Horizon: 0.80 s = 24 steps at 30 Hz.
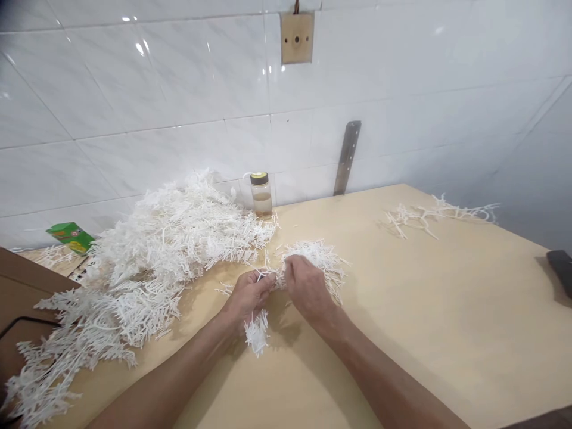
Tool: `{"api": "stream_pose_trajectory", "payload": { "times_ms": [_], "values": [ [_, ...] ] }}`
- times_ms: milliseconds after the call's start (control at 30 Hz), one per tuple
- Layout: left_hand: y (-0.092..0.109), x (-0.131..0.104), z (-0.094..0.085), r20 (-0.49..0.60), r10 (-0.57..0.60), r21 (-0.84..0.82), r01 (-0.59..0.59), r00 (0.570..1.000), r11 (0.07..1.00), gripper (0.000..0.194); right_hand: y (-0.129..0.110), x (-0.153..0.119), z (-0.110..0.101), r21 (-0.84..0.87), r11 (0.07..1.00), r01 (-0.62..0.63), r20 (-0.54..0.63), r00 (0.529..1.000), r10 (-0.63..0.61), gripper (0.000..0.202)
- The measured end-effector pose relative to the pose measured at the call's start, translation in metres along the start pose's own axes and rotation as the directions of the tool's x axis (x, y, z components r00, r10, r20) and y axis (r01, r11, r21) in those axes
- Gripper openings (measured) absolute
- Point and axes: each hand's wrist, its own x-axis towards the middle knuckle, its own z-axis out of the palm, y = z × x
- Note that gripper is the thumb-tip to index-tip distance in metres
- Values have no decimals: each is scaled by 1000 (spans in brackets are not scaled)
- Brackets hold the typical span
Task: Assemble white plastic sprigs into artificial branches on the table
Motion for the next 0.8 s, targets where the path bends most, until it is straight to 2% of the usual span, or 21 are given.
{"api": "stream_pose_trajectory", "payload": {
  "times_ms": [67,167,233,333,467,567,700,800],
  "values": [
    [2,-1,0,15,-6,8,6,1000,1000,48,8,5,-7,-19,997,-81,-46,996,80,23],
    [5,-2,-1,9,-19,33,18,1000,999,50,15,9,-20,114,950,-291,42,957,288,23],
    [7,-1,-3,-17,-16,55,17,1000,998,52,16,10,-27,214,905,-368,103,930,353,26],
    [10,0,-6,-48,-9,68,12,999,998,54,18,11,-32,211,909,-359,84,933,350,24],
    [10,1,-7,-53,-15,58,18,999,998,53,17,11,-31,77,974,-214,22,977,213,23],
    [8,3,-7,-60,-15,50,18,998,999,51,5,7,-26,115,983,-144,82,987,135,26],
    [3,5,-6,-71,14,51,-11,997,999,46,-14,-1,-18,214,933,-291,331,920,211,30],
    [0,5,-7,-52,15,63,-11,999,998,44,-18,-4,-14,238,907,-349,355,900,253,27]
  ]
}}
